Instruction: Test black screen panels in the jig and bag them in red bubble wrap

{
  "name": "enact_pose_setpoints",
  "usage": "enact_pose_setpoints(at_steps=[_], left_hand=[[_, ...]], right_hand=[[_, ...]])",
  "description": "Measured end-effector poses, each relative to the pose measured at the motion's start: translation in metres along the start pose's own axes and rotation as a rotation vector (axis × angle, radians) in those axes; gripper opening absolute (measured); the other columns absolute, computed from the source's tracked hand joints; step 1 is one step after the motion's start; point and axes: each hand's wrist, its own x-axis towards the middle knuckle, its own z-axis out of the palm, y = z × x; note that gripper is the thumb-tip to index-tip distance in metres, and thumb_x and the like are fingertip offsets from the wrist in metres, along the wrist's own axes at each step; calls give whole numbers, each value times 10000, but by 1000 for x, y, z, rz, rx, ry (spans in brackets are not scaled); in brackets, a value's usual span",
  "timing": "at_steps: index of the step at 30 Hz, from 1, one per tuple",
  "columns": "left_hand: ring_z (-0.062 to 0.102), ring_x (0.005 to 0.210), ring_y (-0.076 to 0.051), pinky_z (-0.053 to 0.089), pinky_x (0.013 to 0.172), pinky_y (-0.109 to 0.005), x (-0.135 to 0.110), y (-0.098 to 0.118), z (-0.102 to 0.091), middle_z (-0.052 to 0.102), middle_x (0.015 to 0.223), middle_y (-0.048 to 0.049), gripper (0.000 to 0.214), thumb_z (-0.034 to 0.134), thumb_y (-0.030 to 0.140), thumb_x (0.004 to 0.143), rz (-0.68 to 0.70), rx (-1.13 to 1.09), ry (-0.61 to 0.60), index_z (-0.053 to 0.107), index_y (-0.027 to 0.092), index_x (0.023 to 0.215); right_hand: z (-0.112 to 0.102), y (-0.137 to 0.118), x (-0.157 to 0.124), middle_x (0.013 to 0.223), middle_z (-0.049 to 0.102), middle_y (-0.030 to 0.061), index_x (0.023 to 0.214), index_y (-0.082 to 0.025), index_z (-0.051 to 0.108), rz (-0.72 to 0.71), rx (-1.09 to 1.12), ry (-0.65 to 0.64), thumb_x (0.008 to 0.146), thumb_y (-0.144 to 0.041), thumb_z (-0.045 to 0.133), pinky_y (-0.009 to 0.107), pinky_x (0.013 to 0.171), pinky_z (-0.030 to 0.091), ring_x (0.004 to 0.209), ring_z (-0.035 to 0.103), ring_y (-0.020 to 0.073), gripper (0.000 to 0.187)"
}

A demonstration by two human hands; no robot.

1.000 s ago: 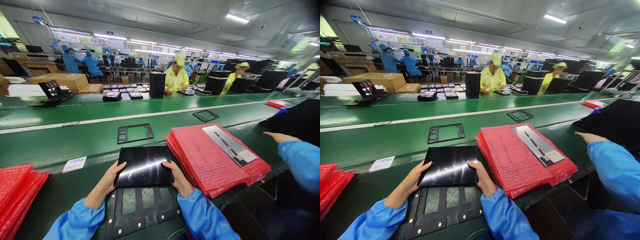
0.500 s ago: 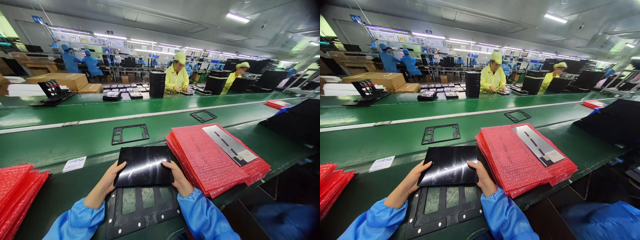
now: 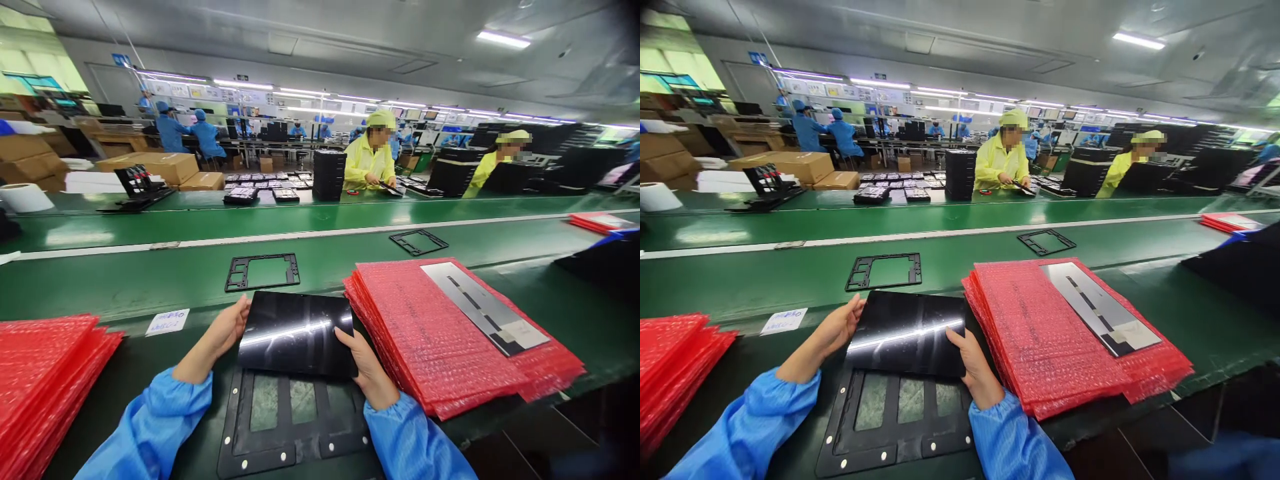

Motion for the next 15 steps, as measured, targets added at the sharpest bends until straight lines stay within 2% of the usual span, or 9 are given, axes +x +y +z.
enact_pose_setpoints(at_steps=[1,3,5,7,9,11,13,15], left_hand=[[664,1087,-324,534,897,-434,14,5,-6,699,1153,-208,730,415,691,851,33,75,54,642,84,1186],[595,1200,-326,467,1006,-441,44,14,-19,650,1267,-191,686,525,629,819,77,191,181,587,110,1264],[428,1367,-351,336,1120,-468,71,20,-30,515,1441,-193,712,621,547,778,95,336,324,515,135,1349],[232,1455,-418,212,1155,-556,91,21,-37,327,1559,-234,821,680,493,734,66,463,447,427,122,1421],[152,1448,-499,154,1117,-662,104,19,-42,259,1558,-307,880,718,466,700,2,547,523,404,72,1422],[203,1414,-524,147,1085,-703,110,16,-48,355,1485,-340,794,728,446,706,-66,587,547,479,42,1343],[311,1382,-455,185,1094,-672,112,15,-55,472,1412,-265,625,693,438,773,-114,592,545,548,83,1266],[420,1321,-362,270,1090,-611,111,16,-66,521,1371,-175,513,647,446,836,-132,557,535,567,139,1239]], right_hand=[[0,0,0,1009,774,75,988,-184,731,-1,6,-9,625,-419,876,429,937,524,1027,707,304,456],[-2,1,0,1037,769,89,1024,-179,728,5,16,-41,652,-417,864,450,951,520,1045,702,309,462],[-3,3,-1,1045,767,100,1052,-174,724,15,21,-80,688,-417,842,466,964,515,1060,697,312,454],[-5,4,-1,1055,765,103,1080,-174,718,18,27,-106,719,-407,822,474,979,507,1080,690,310,441],[-6,4,-2,1067,762,103,1106,-174,710,11,38,-119,732,-393,816,479,994,498,1101,680,309,446],[-6,4,-2,1073,760,102,1129,-175,703,4,49,-126,725,-389,822,483,1004,491,1114,673,311,472],[-5,2,-3,1078,758,102,1139,-179,701,-4,56,-128,721,-393,825,485,1006,489,1120,669,313,485],[-4,1,-4,1085,757,96,1139,-190,703,-12,62,-127,731,-387,819,483,1004,490,1126,666,311,468]])
